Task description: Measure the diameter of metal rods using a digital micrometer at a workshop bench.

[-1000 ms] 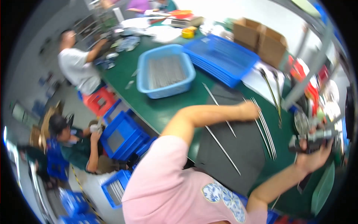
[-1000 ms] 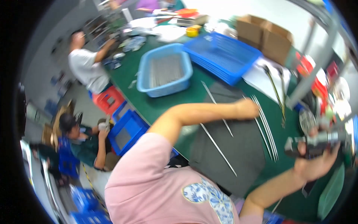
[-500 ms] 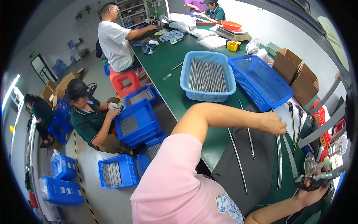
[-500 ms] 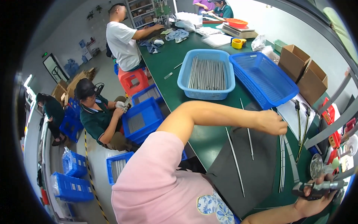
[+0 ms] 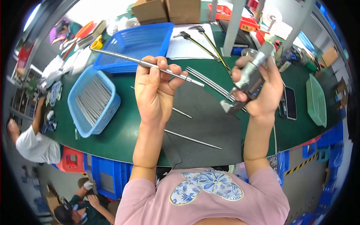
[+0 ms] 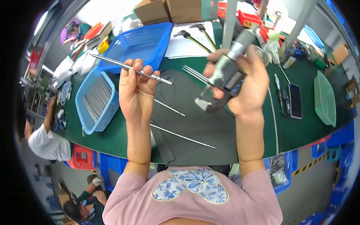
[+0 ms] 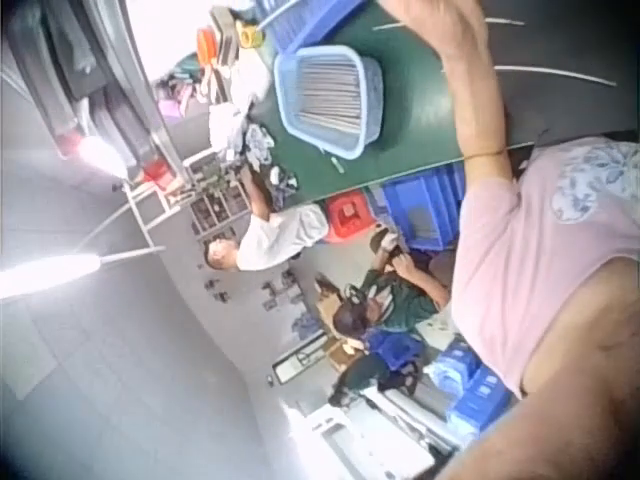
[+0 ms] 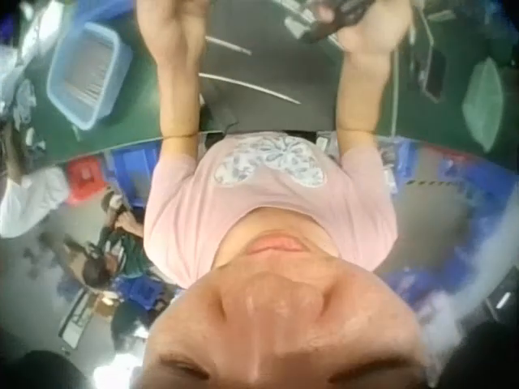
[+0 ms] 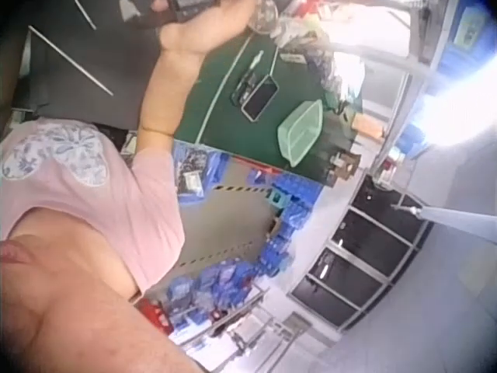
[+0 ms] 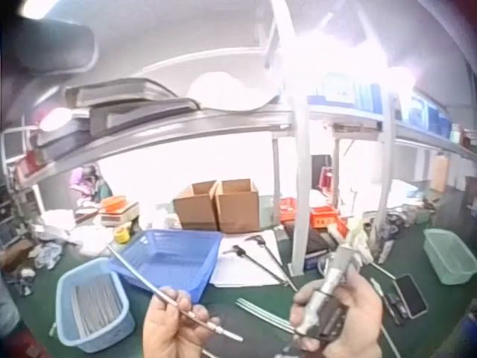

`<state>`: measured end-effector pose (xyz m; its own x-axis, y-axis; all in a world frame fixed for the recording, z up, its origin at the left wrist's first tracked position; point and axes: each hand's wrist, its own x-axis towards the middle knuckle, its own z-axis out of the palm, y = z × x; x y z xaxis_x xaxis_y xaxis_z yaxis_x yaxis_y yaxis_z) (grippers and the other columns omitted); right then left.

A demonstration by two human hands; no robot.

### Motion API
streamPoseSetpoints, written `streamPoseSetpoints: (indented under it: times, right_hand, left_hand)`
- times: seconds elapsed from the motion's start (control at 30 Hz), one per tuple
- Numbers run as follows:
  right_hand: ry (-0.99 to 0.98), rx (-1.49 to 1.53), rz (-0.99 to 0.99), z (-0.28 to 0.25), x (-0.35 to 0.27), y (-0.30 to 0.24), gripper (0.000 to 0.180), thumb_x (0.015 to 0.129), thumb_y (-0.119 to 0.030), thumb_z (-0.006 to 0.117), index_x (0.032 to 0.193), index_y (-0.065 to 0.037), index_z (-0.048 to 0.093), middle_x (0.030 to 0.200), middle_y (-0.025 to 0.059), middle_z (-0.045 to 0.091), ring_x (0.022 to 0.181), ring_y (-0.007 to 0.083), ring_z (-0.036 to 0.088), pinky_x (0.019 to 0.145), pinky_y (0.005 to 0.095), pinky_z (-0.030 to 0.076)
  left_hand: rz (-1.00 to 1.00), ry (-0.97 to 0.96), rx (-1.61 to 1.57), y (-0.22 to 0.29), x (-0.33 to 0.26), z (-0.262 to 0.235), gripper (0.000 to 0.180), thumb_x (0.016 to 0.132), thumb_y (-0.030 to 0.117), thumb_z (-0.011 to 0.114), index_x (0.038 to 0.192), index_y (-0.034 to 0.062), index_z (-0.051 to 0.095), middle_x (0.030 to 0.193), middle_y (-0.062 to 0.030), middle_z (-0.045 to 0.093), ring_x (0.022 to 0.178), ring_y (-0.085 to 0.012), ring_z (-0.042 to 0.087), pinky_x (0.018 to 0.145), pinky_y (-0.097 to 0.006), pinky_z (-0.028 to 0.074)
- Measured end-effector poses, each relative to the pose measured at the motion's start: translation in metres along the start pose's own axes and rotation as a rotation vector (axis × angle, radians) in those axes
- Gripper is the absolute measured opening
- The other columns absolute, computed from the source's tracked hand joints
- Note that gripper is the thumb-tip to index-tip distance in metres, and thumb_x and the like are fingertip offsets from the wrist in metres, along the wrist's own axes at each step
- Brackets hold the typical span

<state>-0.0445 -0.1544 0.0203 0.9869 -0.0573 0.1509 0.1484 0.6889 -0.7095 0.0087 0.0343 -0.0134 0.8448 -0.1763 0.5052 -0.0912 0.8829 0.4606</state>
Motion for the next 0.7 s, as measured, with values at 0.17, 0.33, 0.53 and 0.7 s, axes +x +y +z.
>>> streamPoseSetpoints:
  times: [0.17, 0.33, 0.53, 0.7]
  right_hand:
    - [-0.038, 0.048, -0.006, -0.008, 0.001, 0.007, 0.064, 0.083, -0.049, 0.027, 0.086, 0.009, 0.053, 0.065, 0.0171, 0.057, 0.043, 0.0183, 0.052, 0.036, 0.0244, 0.042]
    - [-0.035, 0.033, -0.017, -0.007, 0.0, 0.007, 0.066, 0.083, -0.049, 0.024, 0.087, 0.01, 0.052, 0.065, 0.0179, 0.056, 0.041, 0.0168, 0.051, 0.034, 0.0228, 0.041]
    - [-0.041, -0.011, -0.008, -0.002, -0.003, 0.003, 0.058, 0.085, -0.045, 0.023, 0.088, 0.006, 0.051, 0.065, 0.0165, 0.054, 0.039, 0.0159, 0.047, 0.031, 0.0222, 0.039]
    - [-0.039, 0.078, 0.033, -0.002, 0.0, 0.006, 0.066, 0.083, -0.048, 0.025, 0.088, 0.012, 0.051, 0.066, 0.0199, 0.057, 0.04, 0.0166, 0.051, 0.034, 0.0219, 0.042]
  left_hand:
    - [-0.109, -0.064, -0.02, -0.019, -0.011, 0.009, 0.014, 0.086, 0.008, 0.04, 0.098, 0.004, 0.037, 0.088, -0.0079, 0.043, 0.081, -0.0231, 0.055, 0.072, -0.039, 0.052]
    - [-0.166, -0.056, 0.028, -0.025, -0.019, 0.017, 0.015, 0.085, 0.008, 0.042, 0.097, 0.0039, 0.035, 0.087, -0.0083, 0.042, 0.08, -0.0236, 0.055, 0.071, -0.039, 0.052]
    - [-0.148, -0.067, 0.058, -0.027, -0.019, 0.018, 0.015, 0.085, 0.008, 0.042, 0.098, 0.0033, 0.035, 0.086, -0.0089, 0.042, 0.079, -0.0243, 0.056, 0.069, -0.038, 0.053]
    - [-0.163, -0.086, 0.074, -0.027, -0.019, 0.016, 0.016, 0.085, 0.008, 0.042, 0.098, 0.0028, 0.034, 0.087, -0.0096, 0.042, 0.079, -0.0247, 0.056, 0.069, -0.038, 0.053]
